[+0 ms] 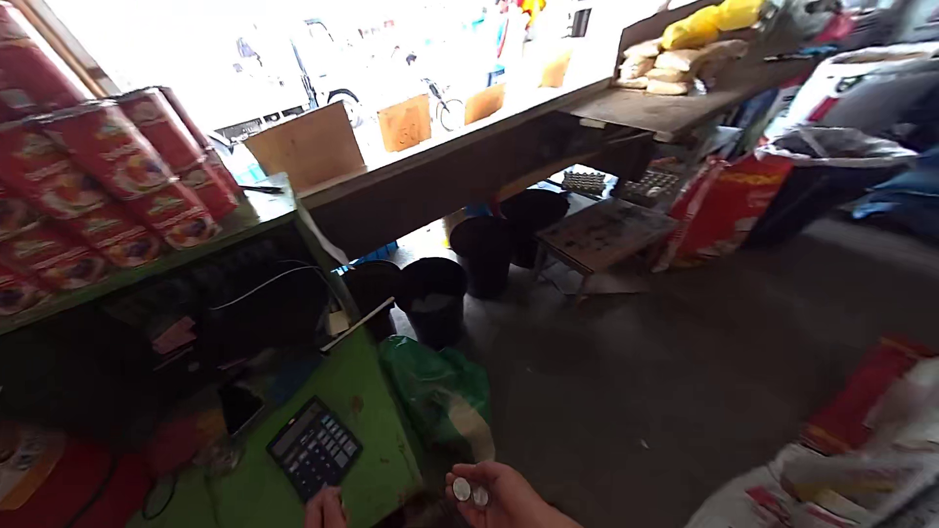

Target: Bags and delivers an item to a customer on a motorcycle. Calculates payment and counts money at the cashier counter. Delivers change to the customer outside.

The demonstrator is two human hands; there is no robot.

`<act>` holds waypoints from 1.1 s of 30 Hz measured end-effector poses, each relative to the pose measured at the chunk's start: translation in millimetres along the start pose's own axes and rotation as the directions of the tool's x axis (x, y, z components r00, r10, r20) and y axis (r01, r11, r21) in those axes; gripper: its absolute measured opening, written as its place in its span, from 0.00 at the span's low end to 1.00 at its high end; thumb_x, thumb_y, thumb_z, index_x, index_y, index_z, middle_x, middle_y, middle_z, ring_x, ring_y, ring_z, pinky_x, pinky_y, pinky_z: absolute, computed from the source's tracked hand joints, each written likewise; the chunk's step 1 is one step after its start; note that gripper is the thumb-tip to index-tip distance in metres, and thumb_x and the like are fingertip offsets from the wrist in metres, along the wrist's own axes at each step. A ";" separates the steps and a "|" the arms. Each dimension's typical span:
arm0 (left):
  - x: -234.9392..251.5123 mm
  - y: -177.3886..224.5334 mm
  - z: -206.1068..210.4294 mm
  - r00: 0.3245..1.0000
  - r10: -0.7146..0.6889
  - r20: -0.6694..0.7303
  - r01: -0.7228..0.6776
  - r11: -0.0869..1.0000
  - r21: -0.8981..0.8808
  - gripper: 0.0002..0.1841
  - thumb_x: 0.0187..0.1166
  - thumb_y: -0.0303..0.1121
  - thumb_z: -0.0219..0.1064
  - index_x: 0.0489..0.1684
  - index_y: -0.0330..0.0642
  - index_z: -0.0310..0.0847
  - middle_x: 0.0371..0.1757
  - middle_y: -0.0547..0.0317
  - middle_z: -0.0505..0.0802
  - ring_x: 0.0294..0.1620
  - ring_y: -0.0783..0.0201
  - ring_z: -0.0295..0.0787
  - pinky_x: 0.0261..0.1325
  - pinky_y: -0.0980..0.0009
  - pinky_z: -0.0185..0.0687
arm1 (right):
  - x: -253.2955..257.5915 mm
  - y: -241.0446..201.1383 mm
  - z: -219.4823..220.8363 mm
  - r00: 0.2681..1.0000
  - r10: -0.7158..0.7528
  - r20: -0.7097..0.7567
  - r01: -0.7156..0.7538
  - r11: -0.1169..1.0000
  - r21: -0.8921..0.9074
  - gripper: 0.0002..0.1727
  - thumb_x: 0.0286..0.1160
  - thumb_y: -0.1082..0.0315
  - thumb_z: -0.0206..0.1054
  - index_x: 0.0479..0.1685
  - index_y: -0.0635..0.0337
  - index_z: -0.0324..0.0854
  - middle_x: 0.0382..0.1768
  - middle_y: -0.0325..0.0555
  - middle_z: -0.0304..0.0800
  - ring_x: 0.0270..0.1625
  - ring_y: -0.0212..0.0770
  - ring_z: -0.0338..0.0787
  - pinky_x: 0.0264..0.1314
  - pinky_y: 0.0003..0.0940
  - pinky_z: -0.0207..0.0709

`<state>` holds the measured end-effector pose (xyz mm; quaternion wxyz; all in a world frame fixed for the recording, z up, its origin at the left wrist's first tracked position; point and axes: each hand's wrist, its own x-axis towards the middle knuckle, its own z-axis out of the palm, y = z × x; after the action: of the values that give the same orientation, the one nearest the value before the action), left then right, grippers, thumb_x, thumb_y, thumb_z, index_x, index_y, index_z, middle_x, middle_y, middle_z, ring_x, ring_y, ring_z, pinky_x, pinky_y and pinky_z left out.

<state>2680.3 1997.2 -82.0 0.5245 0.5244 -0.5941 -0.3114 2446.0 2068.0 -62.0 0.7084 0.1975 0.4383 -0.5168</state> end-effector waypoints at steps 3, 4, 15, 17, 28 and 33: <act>1.5 63.0 76.2 0.835 -0.449 0.318 0.548 0.635 -0.543 0.22 0.95 0.36 0.35 0.31 0.52 0.74 0.18 0.74 0.81 0.13 0.80 0.72 0.16 0.85 0.70 | -14.1 -52.0 -35.0 0.990 -0.137 -0.041 0.140 0.986 0.095 0.17 0.92 0.65 0.46 0.55 0.64 0.80 0.45 0.54 0.92 0.44 0.45 0.93 0.46 0.35 0.87; -0.2 77.0 104.0 0.741 -0.499 0.449 0.664 0.442 -0.603 0.24 0.94 0.38 0.34 0.27 0.53 0.74 0.17 0.71 0.82 0.12 0.78 0.74 0.15 0.83 0.71 | -19.8 -72.6 -46.7 0.981 -0.186 -0.052 0.191 0.973 0.126 0.18 0.92 0.65 0.46 0.54 0.65 0.80 0.44 0.55 0.92 0.44 0.46 0.94 0.46 0.35 0.87; -40.9 201.6 436.8 0.388 -0.601 0.699 0.835 -0.091 -0.542 0.22 0.84 0.35 0.38 0.14 0.50 0.64 0.13 0.62 0.80 0.10 0.68 0.76 0.12 0.78 0.71 | -115.3 -328.4 -222.3 0.864 -0.467 -0.186 0.503 0.812 0.297 0.21 0.93 0.64 0.41 0.53 0.62 0.81 0.43 0.52 0.95 0.44 0.45 0.96 0.43 0.34 0.89; -41.2 217.2 483.7 0.383 -0.595 0.706 0.860 -0.050 -0.509 0.23 0.85 0.36 0.37 0.14 0.50 0.65 0.14 0.62 0.81 0.11 0.67 0.78 0.13 0.77 0.72 | -128.5 -369.7 -248.3 0.833 -0.505 -0.225 0.553 0.773 0.312 0.20 0.93 0.63 0.41 0.54 0.61 0.80 0.43 0.50 0.95 0.44 0.42 0.95 0.45 0.32 0.88; -13.9 286.4 802.0 0.395 -0.615 0.682 0.919 0.267 -0.291 0.15 0.88 0.35 0.45 0.24 0.49 0.65 0.18 0.62 0.80 0.14 0.69 0.77 0.14 0.77 0.70 | -135.6 -584.9 -393.1 0.721 -0.622 -0.303 0.680 0.556 0.478 0.20 0.94 0.63 0.39 0.52 0.58 0.79 0.41 0.43 0.96 0.44 0.37 0.97 0.46 0.31 0.91; -67.2 355.9 981.0 0.110 -0.509 0.854 0.940 0.332 0.076 0.20 0.91 0.41 0.42 0.24 0.49 0.68 0.20 0.62 0.83 0.16 0.69 0.79 0.16 0.77 0.70 | -171.0 -679.8 -472.9 0.614 -0.660 -0.433 0.773 0.394 0.497 0.18 0.93 0.64 0.40 0.54 0.55 0.78 0.43 0.41 0.95 0.46 0.35 0.96 0.49 0.30 0.91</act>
<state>1636.4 1975.7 -25.5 0.0905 0.4089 -0.2847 -0.8623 1619.4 2246.5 -57.6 0.2617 0.2602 0.3312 -0.8684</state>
